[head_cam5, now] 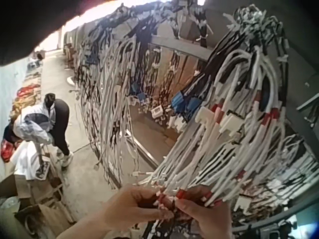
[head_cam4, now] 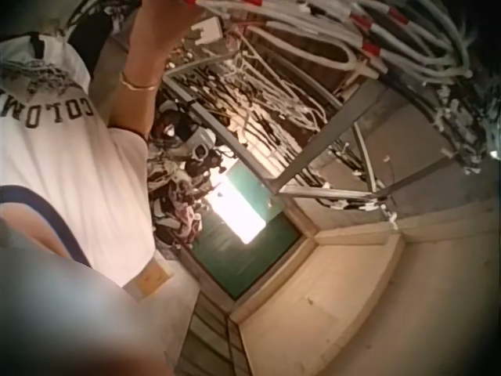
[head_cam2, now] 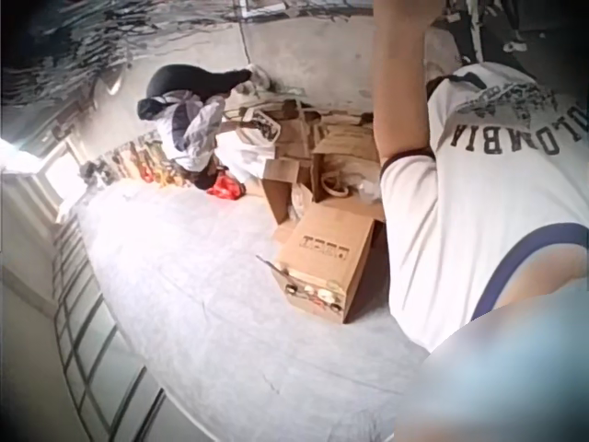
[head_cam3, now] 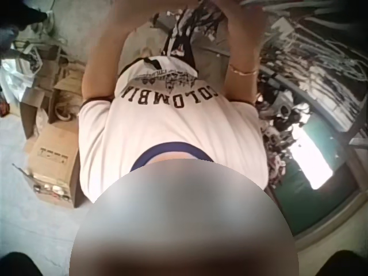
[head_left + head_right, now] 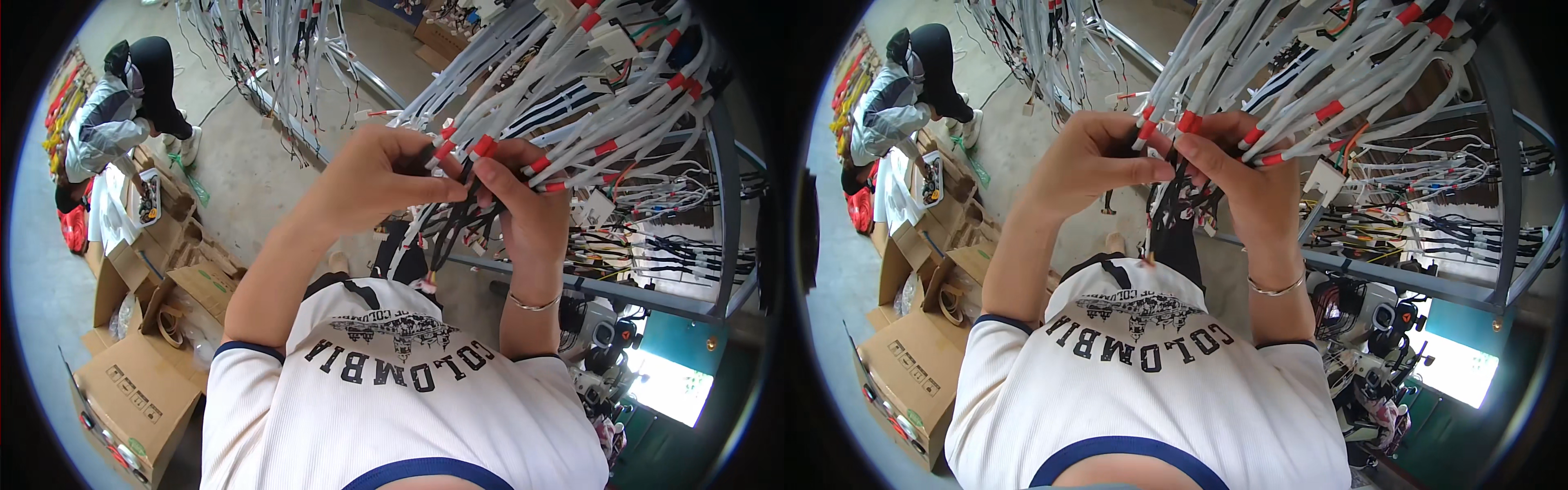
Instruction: Organizing and bundling electrical wire harnesses using insulation tape in a factory setting.
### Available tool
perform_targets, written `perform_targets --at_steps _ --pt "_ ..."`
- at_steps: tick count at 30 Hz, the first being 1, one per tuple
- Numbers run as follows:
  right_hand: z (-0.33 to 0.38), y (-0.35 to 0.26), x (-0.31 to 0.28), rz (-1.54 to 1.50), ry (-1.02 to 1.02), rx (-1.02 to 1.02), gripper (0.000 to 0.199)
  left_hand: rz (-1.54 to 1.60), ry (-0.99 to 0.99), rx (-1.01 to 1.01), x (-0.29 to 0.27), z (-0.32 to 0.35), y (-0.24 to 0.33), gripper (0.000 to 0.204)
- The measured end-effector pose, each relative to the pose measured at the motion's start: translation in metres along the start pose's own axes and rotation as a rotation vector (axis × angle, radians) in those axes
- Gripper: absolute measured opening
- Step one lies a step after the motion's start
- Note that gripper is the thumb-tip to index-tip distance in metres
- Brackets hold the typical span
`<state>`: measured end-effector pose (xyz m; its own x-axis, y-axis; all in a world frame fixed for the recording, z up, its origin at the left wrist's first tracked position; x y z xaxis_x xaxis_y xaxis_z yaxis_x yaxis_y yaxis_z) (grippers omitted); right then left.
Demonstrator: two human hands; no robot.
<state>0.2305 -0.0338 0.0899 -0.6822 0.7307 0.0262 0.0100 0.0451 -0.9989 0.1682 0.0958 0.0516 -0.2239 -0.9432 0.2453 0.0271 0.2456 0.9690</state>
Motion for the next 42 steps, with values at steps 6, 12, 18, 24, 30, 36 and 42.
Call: perform_targets --at_steps 6,12,18,24,30,36,42 --pt "0.004 0.016 0.000 -0.025 -0.091 0.084 0.016 -0.245 -0.003 0.320 -0.005 0.009 0.026 0.009" --pt "0.006 0.015 0.008 -0.102 -0.053 0.043 0.016 -0.540 0.254 0.154 0.010 0.023 0.027 0.013" --pt "0.007 0.016 0.008 -0.105 -0.052 0.038 0.016 -0.760 0.371 0.323 0.017 0.032 0.040 0.015" --pt "0.006 0.018 0.007 -0.129 -0.072 0.055 0.021 -0.770 0.482 0.290 0.015 0.032 0.043 0.038" --pt "0.010 0.017 0.006 -0.140 -0.125 0.045 0.025 -0.503 0.400 0.444 0.008 0.023 0.034 0.042" --pt "0.014 0.016 0.006 -0.120 -0.130 0.086 0.026 -0.132 0.523 0.377 0.001 0.022 0.023 0.026" --pt "0.015 0.014 0.008 -0.148 -0.181 0.065 0.025 -0.597 0.616 0.563 0.013 0.036 0.045 0.028"
Point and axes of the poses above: each hand's wrist, its own z-axis away from the middle knuckle, its own x-axis out of the palm, y = z × x, the point moved 8 cm from there along -z, towards the middle knuckle, and after that the axes turned 10 degrees about -y, right-handed, at the moved point
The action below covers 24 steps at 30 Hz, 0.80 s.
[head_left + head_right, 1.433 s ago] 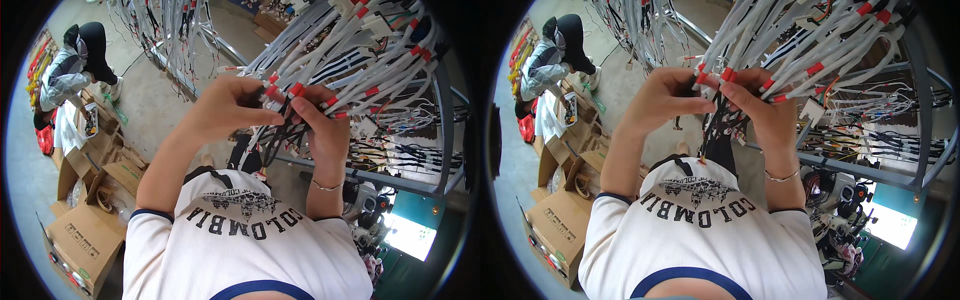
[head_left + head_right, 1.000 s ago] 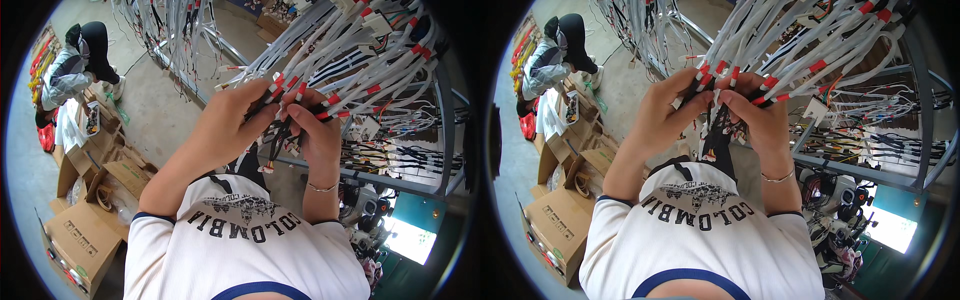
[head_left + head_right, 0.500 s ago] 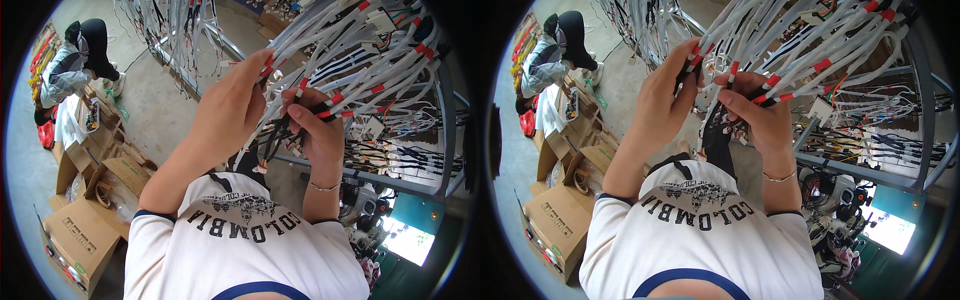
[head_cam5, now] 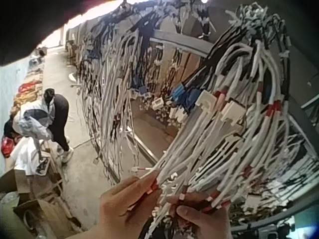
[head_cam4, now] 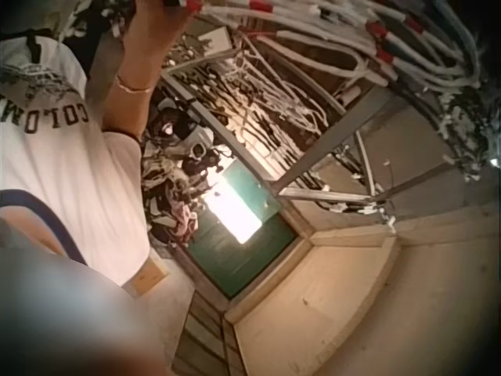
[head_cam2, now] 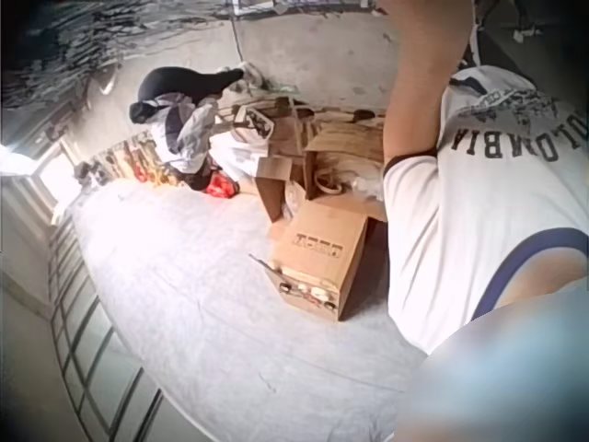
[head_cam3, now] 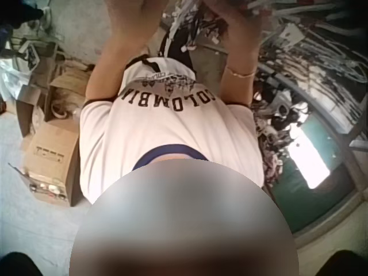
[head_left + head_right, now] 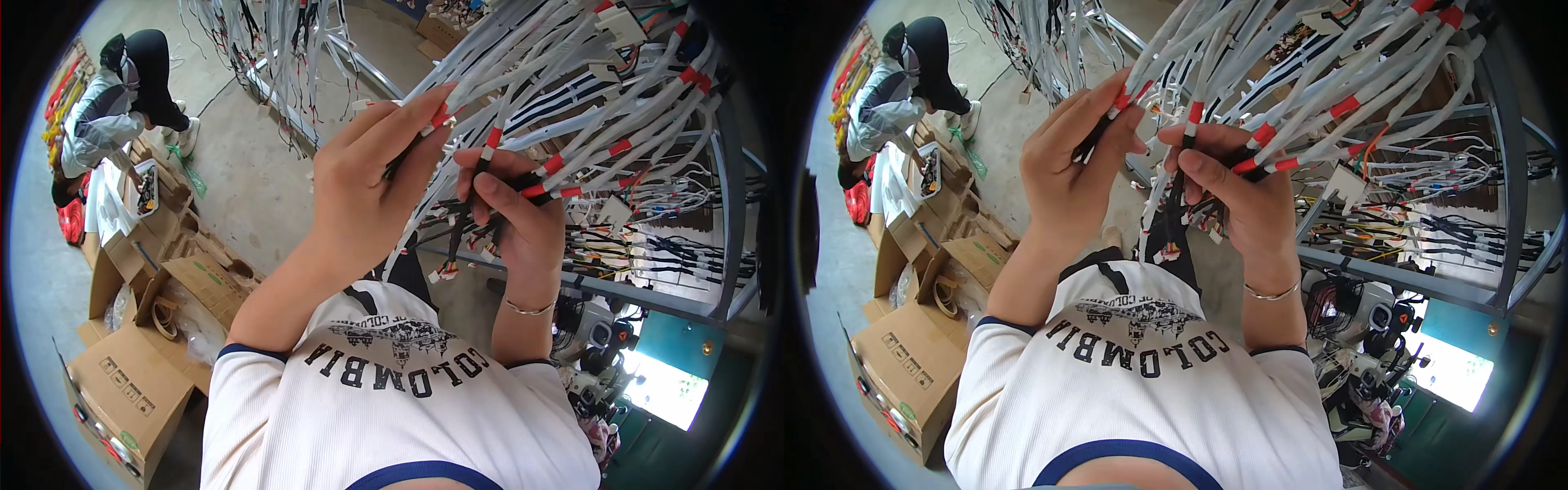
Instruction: Organizing and bundling electrical wire harnesses using insulation tape in a factory setting.
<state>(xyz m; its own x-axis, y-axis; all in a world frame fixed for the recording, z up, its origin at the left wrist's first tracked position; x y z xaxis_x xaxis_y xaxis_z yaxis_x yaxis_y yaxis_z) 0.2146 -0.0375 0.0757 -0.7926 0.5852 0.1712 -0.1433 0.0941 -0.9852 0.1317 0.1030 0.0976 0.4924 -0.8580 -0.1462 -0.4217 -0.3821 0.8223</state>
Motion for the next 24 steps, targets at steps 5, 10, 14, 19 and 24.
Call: perform_targets --at_steps 5,10,14,19,24 --pt "-0.001 -0.001 0.000 -0.019 -0.024 -0.024 0.027 0.705 -0.051 -0.308 0.015 0.006 -0.012 0.031" --pt "0.000 0.000 -0.002 0.013 -0.008 0.002 0.027 1.129 -0.147 -0.472 0.020 0.002 -0.025 0.022" --pt "0.000 -0.003 0.002 0.000 0.004 -0.056 0.027 1.047 -0.177 -0.548 0.021 0.004 -0.033 0.021" --pt "-0.003 -0.002 0.004 -0.025 -0.034 -0.039 0.028 1.071 -0.224 -0.518 0.018 -0.002 -0.025 0.018" --pt "-0.003 -0.003 0.004 -0.010 -0.022 -0.048 0.028 1.095 -0.198 -0.536 0.022 0.000 -0.027 0.020"
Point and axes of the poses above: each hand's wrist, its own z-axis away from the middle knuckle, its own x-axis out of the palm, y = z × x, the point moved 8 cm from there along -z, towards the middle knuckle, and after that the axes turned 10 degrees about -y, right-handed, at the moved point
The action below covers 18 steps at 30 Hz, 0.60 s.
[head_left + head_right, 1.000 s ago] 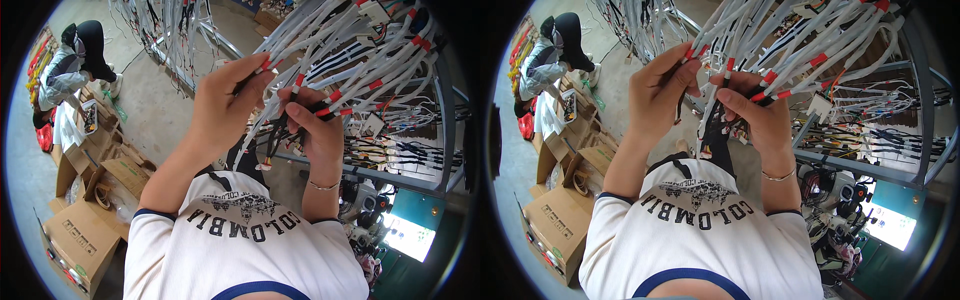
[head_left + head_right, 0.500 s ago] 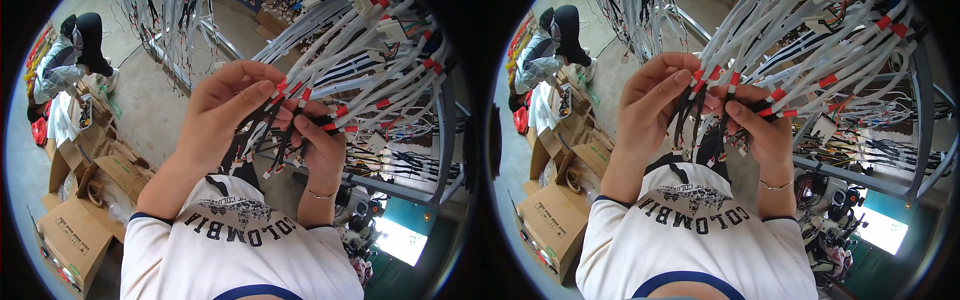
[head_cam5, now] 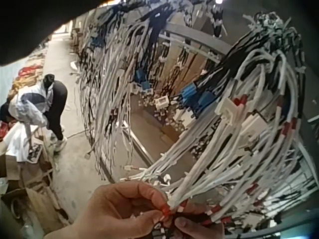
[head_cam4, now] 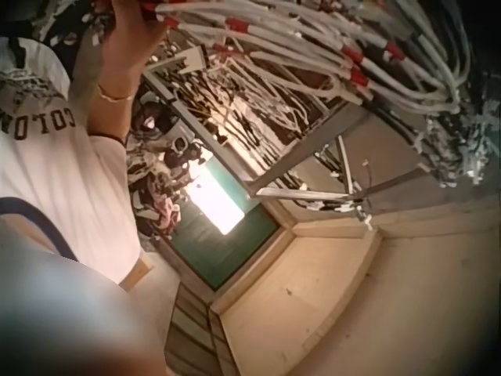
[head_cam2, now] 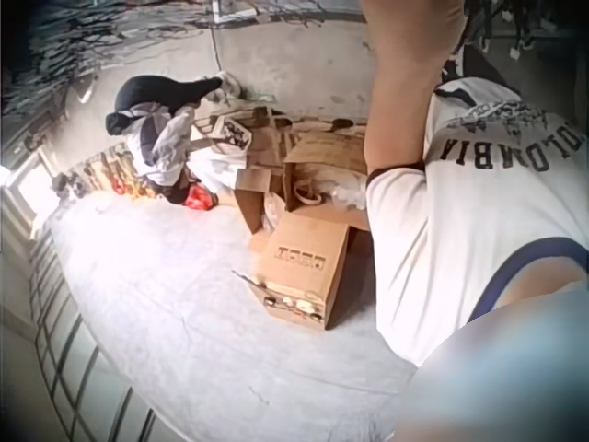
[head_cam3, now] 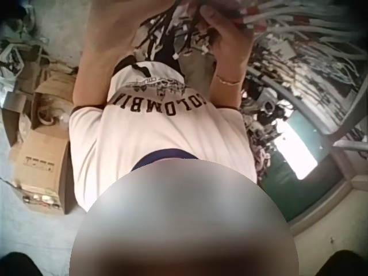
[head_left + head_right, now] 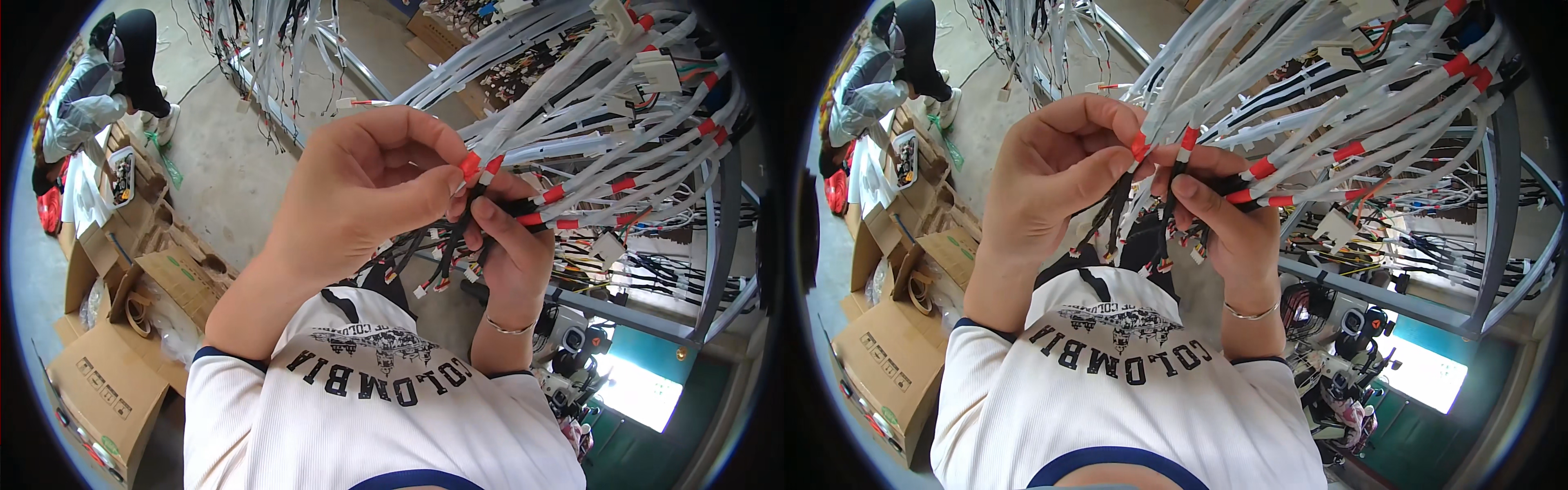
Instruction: Organizing and bundling electrical wire harnesses using insulation tape in a factory setting.
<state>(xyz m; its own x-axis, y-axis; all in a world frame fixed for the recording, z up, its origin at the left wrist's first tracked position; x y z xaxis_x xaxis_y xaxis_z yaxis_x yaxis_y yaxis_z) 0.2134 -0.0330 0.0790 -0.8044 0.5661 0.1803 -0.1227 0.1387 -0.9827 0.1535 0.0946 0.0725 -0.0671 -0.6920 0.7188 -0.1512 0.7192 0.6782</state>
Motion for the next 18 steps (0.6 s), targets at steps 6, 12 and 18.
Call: perform_targets --at_steps 6,12,18 --pt "0.001 0.000 -0.001 -0.001 0.000 0.032 0.028 -0.110 -0.010 0.036 0.001 -0.001 0.003 0.020" --pt "0.000 0.000 -0.003 0.016 0.036 -0.005 0.027 -0.037 -0.031 0.064 0.002 -0.006 0.001 0.018" --pt "0.020 0.031 -0.038 0.007 0.302 0.228 0.024 -0.049 -0.086 0.148 -0.006 -0.013 -0.001 0.014"
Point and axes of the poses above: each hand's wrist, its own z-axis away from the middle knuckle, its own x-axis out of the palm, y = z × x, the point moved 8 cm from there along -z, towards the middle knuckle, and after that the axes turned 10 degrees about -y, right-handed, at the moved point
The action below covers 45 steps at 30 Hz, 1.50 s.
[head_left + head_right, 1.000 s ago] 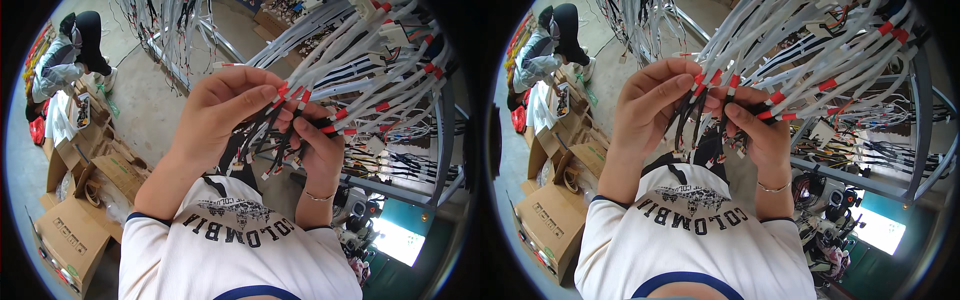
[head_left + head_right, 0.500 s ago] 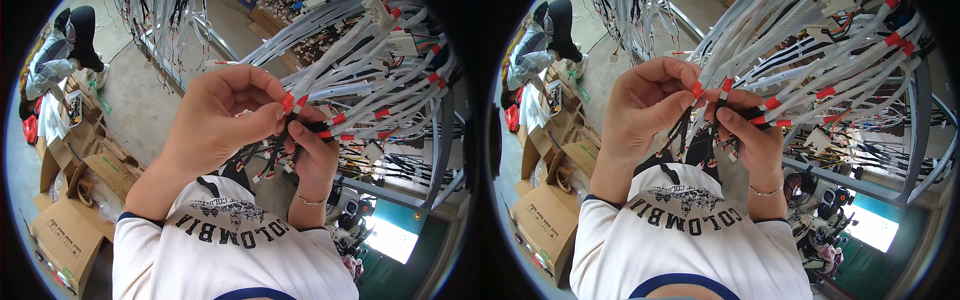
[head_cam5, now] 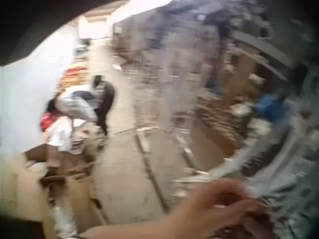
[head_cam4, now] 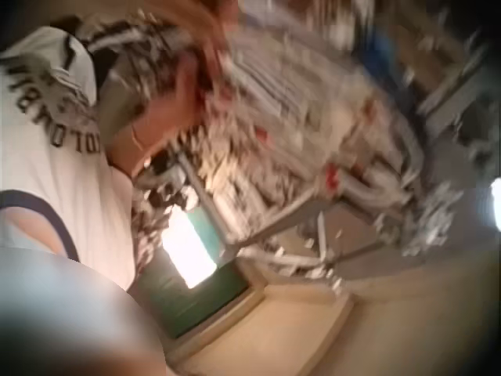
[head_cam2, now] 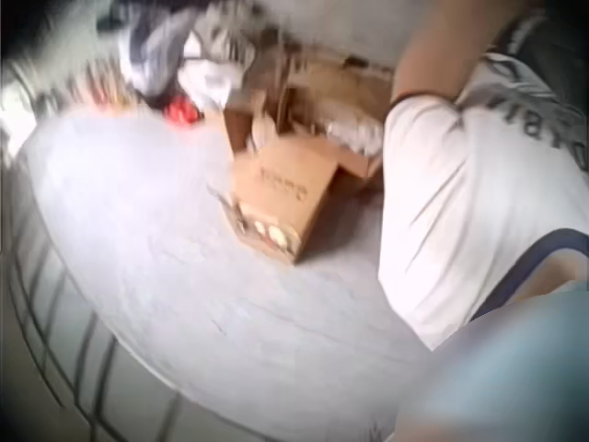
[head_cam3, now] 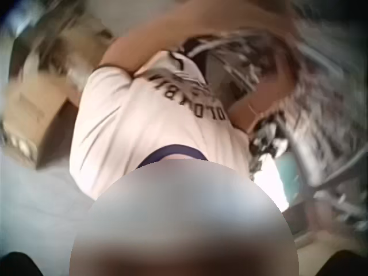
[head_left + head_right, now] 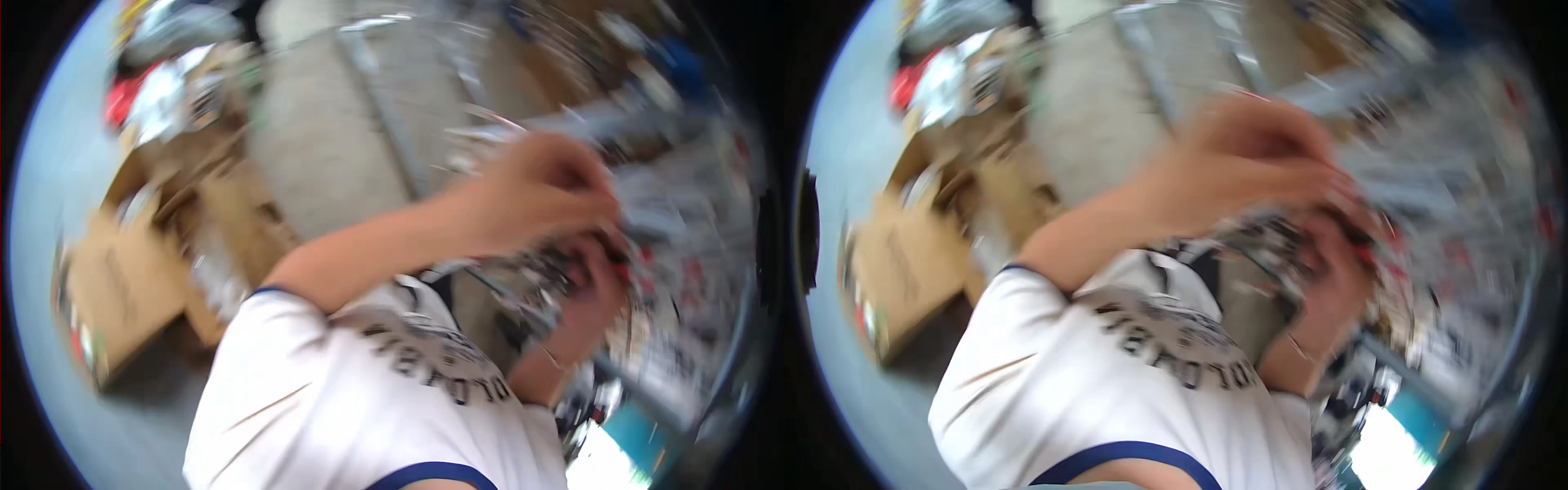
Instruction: Organizing and bundling electrical wire harnesses using insulation tape in a factory setting.
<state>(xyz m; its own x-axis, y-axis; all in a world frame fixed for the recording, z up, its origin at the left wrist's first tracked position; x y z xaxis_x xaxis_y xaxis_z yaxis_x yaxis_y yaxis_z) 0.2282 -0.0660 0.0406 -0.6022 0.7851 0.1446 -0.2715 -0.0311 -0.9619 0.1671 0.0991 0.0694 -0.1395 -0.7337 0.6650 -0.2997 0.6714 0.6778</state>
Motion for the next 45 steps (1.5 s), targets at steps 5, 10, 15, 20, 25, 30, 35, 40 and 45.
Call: perform_targets --at_steps 5,10,15,20,25,30,35,40,45 --pt "-0.011 -0.011 -0.064 0.108 0.079 -0.181 0.034 -0.237 0.035 0.075 0.009 -0.020 -0.004 0.008" --pt "0.011 -0.033 0.005 0.961 0.171 -0.457 0.036 -0.462 0.147 0.309 -0.004 -0.021 -0.013 0.011" --pt "0.029 -0.046 0.040 1.019 0.236 -0.617 0.026 -0.535 0.115 0.364 -0.017 -0.024 -0.011 0.016" --pt "0.010 -0.037 0.041 0.367 0.215 -0.423 0.029 -0.638 0.125 0.368 -0.016 -0.023 0.005 0.013" --pt "-0.010 -0.025 0.011 0.298 0.043 -0.433 0.038 -0.705 0.245 0.388 -0.010 -0.020 0.008 0.011" --pt "0.006 -0.020 -0.026 0.300 0.172 -0.225 0.038 -0.280 0.060 0.250 0.011 -0.025 -0.018 0.006" --pt "-0.010 -0.013 0.052 0.083 0.103 -0.216 0.027 -0.597 0.103 0.001 -0.017 0.026 0.046 0.017" --pt "-0.002 -0.028 0.057 0.031 -0.112 -0.260 0.031 -0.322 -0.005 -0.087 -0.024 0.009 0.016 0.027" --pt "0.000 -0.031 0.043 0.015 -0.128 -0.257 0.028 -0.244 -0.040 -0.125 -0.020 0.001 0.003 0.028"
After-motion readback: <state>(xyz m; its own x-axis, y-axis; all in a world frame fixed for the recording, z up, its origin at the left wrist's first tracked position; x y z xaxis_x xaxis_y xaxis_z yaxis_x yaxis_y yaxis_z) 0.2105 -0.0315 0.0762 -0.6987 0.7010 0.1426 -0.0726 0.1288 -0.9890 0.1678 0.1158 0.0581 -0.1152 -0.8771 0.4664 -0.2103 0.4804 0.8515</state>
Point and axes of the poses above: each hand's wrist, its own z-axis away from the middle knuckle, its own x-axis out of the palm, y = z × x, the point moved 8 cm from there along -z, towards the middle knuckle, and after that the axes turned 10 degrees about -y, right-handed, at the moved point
